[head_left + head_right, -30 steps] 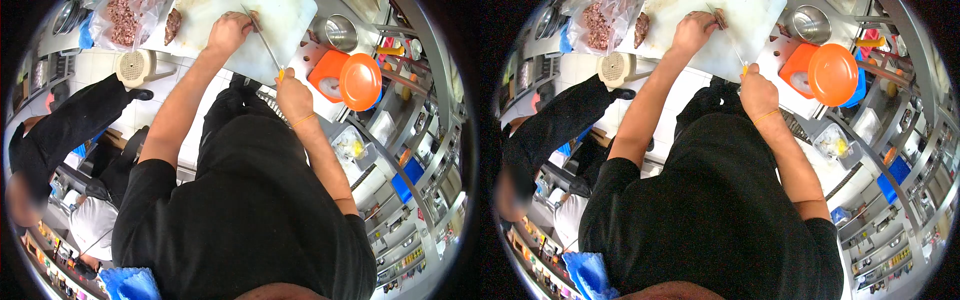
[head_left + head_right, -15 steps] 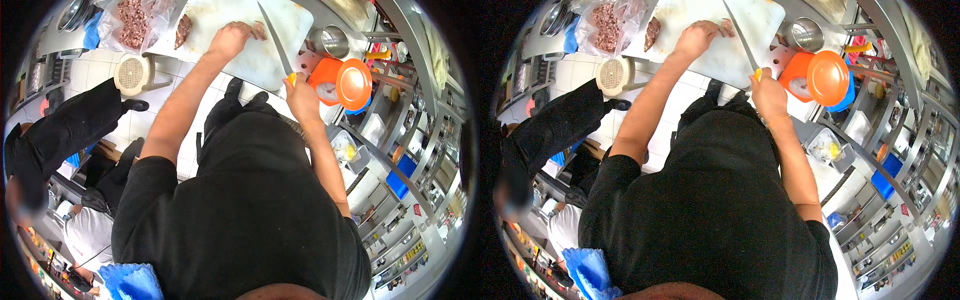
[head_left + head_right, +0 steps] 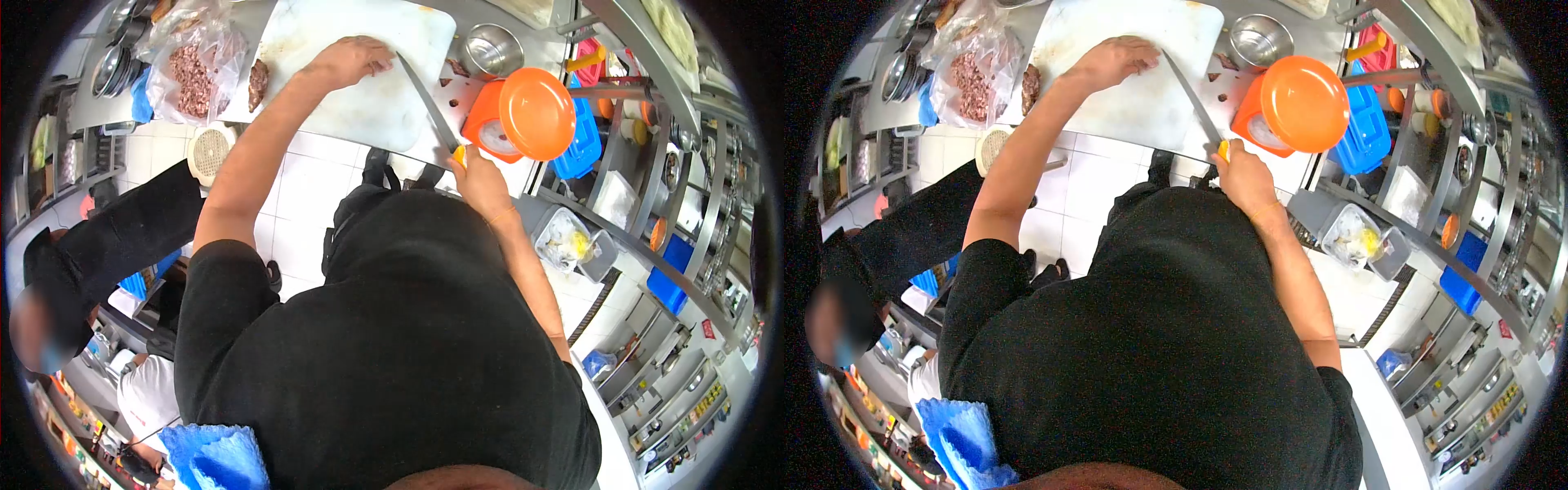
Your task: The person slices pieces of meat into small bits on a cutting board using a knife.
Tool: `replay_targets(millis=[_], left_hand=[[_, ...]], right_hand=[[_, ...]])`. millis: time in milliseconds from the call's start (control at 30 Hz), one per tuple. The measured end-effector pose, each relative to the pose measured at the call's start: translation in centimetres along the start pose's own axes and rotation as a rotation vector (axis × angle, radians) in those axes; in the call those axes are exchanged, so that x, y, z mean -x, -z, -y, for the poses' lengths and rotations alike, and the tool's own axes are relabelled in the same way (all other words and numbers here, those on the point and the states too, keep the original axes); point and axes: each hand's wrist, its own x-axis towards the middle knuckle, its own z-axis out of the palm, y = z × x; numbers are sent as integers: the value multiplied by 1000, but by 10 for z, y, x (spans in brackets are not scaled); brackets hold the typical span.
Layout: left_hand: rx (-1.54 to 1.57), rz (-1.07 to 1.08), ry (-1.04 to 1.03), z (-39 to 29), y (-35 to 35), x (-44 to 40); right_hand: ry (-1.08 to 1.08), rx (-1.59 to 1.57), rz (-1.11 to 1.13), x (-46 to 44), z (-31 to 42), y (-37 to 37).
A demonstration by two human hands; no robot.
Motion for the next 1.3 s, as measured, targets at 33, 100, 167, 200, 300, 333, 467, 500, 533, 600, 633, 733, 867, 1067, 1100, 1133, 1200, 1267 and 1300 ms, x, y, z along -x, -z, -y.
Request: replay_targets(millis=[33, 100, 167, 200, 300, 333, 467, 500, 533, 600, 633, 733, 867, 1067, 1100, 1133, 1200, 1267, 1300], left_hand=[[-48, 22, 33, -3, -2, 1], [-155, 58, 102, -11, 0, 3], [-236, -40, 246, -32, -8, 8], [-277, -90, 319, -42, -16, 13], [-252, -225, 536, -66, -48, 22], [-221, -262, 618, -78, -54, 22], [-173, -406, 691, -105, -62, 21], [-177, -393, 689, -104, -63, 23], [-181, -379, 687, -104, -63, 25], [-195, -343, 692, -105, -65, 31], [-208, -324, 700, -106, -65, 33], [-218, -400, 692, -110, -65, 32], [-211, -409, 683, -106, -67, 23], [-122, -455, 561, -93, -78, 31], [-112, -488, 569, -96, -76, 32], [-101, -520, 577, -98, -74, 33], [-76, -539, 586, -102, -71, 34], [-50, -512, 590, -105, -67, 37], [-60, -515, 584, -104, -67, 38]], right_hand=[[1, -16, 14, -2, -3, 1], [20, -50, 17, -7, -11, -3], [40, -65, -3, -11, -13, -1], [52, -72, -12, -13, -13, -1], [80, -45, -50, -19, -15, 4], [72, -17, -44, -20, -13, 7], [72, 71, -17, -22, -5, 16], [83, 83, -12, -23, -2, 17], [91, 98, -10, -24, -1, 17], [99, 127, -4, -22, -2, 16], [106, 122, -22, -21, -3, 15], [113, 107, -77, -16, -8, 14], [89, 97, -86, -13, -10, 11], [130, 108, -59, -8, -13, 3], [125, 105, -50, -6, -10, 6], [122, 107, -58, -6, -8, 7], [117, 111, -71, -4, -4, 12], [87, 142, -52, -2, 7, 20], [73, 157, -42, -1, 11, 23]])
